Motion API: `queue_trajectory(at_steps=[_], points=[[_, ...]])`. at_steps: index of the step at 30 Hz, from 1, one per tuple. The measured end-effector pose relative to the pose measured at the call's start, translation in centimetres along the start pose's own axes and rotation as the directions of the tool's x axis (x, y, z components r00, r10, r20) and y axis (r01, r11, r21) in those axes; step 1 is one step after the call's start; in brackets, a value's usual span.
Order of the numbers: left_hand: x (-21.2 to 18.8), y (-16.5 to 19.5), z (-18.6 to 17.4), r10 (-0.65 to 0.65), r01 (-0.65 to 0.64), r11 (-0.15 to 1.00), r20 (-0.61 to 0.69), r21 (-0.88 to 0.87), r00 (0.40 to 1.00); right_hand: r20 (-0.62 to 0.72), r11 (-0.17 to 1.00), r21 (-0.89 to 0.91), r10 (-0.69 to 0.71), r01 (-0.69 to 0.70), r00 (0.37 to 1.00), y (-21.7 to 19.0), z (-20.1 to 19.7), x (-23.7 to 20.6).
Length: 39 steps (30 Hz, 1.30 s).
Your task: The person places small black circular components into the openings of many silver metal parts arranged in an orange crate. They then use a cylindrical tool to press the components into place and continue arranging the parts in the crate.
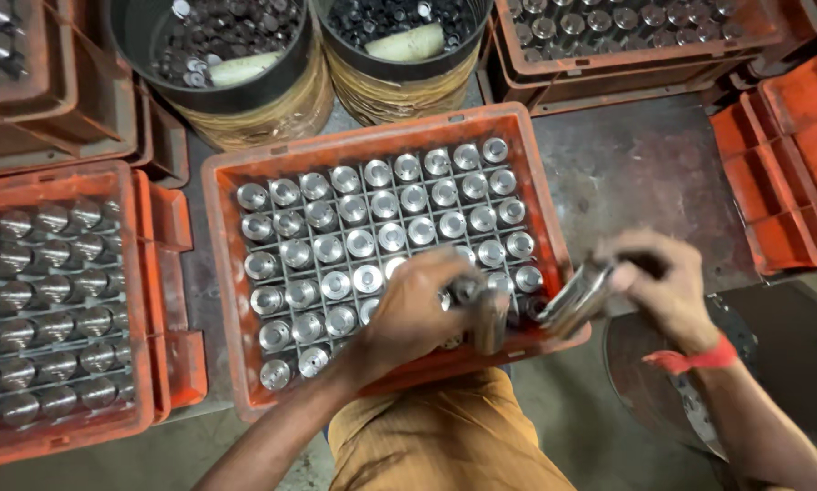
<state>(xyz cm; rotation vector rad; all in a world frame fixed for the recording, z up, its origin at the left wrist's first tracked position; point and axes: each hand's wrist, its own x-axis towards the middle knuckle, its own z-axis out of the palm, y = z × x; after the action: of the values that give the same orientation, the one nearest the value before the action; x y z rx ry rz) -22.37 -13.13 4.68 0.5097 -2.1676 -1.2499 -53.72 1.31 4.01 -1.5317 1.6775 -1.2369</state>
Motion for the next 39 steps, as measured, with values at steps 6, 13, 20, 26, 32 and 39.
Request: queue_trajectory(at_steps=[6,13,20,26,32,39], points=[[-1.9,1.5,2.1,-0.48,0.541,0.822,0.296,-0.177,0.826,0.239,0.816,0.362,0.387,-0.451,0.891,1.3,4.9,-1.5],[-4.2,0.4,3.9,0.011,-0.079,0.94,0.202,0.332,0.979,0.604,0.907,-0.287,-0.08,0.309,0.793,-4.2,3.8,1.7],[-5.1,1.8,1.4,-0.117,0.127,0.98,-0.072,0.151,0.991,0.7,0.679,-0.577,0.124,0.454,0.703,-2.4,4.1,2.5],[-7.0,2.1,-1.8,-0.094,0.128,0.982,-0.235,0.136,0.968,0.775,0.618,-0.465,-0.062,0.634,0.629,0.1,3.5,3.0],[-10.1,2.3,-5.1,-0.333,0.387,0.922,-0.464,0.022,0.821,0.213,0.994,-0.1,-0.024,0.046,0.977,-3.4,-1.8,3.7],[-11.5,1.6,-5.9,-0.326,0.379,0.926,-0.528,-0.01,0.784,0.339,0.978,-0.175,0.165,-0.11,0.926,-3.2,4.4,-0.7]])
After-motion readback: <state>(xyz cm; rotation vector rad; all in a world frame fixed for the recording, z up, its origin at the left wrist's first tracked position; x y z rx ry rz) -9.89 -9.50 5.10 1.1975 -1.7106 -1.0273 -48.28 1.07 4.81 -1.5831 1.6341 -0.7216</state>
